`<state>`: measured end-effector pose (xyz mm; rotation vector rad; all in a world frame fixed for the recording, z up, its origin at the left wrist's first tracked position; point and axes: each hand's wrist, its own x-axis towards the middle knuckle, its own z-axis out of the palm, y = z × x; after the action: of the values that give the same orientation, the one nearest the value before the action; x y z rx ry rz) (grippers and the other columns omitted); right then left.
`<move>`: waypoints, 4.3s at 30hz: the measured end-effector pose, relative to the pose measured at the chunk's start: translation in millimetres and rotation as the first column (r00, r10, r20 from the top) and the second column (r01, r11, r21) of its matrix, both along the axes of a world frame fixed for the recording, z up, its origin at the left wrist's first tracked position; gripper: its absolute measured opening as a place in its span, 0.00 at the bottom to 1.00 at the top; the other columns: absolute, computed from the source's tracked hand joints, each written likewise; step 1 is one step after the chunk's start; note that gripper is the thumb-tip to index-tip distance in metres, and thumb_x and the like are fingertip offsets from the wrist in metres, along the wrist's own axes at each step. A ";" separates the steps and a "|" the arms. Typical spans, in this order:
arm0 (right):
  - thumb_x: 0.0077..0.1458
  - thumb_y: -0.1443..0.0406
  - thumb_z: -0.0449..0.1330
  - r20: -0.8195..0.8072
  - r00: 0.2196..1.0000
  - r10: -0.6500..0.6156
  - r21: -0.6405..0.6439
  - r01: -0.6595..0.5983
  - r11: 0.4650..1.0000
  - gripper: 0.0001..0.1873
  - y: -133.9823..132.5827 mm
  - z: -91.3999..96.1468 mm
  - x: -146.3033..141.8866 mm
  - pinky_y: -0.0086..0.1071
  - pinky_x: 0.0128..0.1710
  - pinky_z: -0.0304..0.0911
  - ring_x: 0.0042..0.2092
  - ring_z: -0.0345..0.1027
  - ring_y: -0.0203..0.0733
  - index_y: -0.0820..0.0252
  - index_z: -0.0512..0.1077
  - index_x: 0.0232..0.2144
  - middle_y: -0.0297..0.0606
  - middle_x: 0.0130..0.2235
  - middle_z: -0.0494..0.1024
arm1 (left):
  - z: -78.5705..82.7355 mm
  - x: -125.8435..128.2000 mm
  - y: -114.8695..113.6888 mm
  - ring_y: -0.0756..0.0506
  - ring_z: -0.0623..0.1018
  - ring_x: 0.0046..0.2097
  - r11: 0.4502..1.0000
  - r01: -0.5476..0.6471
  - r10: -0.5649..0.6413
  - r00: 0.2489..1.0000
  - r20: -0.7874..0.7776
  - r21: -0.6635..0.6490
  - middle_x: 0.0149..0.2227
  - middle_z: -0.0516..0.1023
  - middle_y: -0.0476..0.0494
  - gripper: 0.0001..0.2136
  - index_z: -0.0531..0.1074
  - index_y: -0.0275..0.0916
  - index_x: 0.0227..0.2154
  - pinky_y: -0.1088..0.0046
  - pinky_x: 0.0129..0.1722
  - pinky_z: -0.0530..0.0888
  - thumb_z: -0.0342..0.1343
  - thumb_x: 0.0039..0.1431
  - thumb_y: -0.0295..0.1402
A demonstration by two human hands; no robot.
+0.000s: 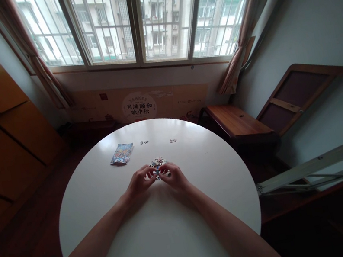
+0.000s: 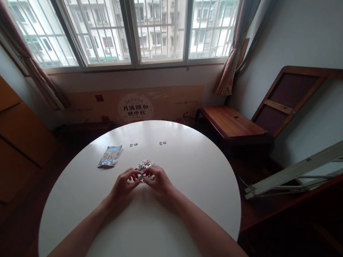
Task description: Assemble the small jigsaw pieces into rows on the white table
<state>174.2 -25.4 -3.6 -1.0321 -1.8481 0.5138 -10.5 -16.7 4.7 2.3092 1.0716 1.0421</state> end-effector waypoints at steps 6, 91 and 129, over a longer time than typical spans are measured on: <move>0.49 0.69 0.61 0.004 1.000 0.001 0.017 -0.001 1.000 0.04 0.2 0.6 0.3 0.32 0.37 0.62 0.33 0.67 0.38 0.58 0.72 0.31 0.34 0.31 0.74 | 2.4 0.4 -1.7 0.51 0.72 0.31 1.000 0.005 -0.005 1.000 0.016 -0.004 0.31 0.72 0.47 0.06 0.73 0.38 0.36 0.77 0.32 0.71 0.54 0.56 0.30; 0.51 0.66 0.59 -0.004 1.000 -0.006 0.002 0.006 1.000 0.02 0.5 2.5 -1.5 0.31 0.35 0.62 0.32 0.66 0.37 0.58 0.71 0.30 0.34 0.29 0.73 | 0.6 0.8 2.3 0.51 0.72 0.29 1.000 0.004 -0.004 1.000 0.009 0.016 0.30 0.73 0.47 0.07 0.74 0.39 0.37 0.77 0.31 0.71 0.53 0.57 0.32; 0.51 0.66 0.59 0.003 1.000 -0.003 0.003 0.003 1.000 0.02 1.2 1.9 -0.9 0.30 0.34 0.62 0.31 0.65 0.36 0.59 0.72 0.30 0.34 0.29 0.73 | -0.5 1.1 3.2 0.52 0.72 0.29 1.000 0.021 -0.021 1.000 0.006 0.010 0.30 0.72 0.47 0.07 0.73 0.38 0.37 0.77 0.30 0.70 0.53 0.58 0.32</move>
<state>173.4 -24.2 -1.7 -1.0343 -1.8490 0.5080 -9.4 -13.6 4.2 2.3191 1.0398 1.0483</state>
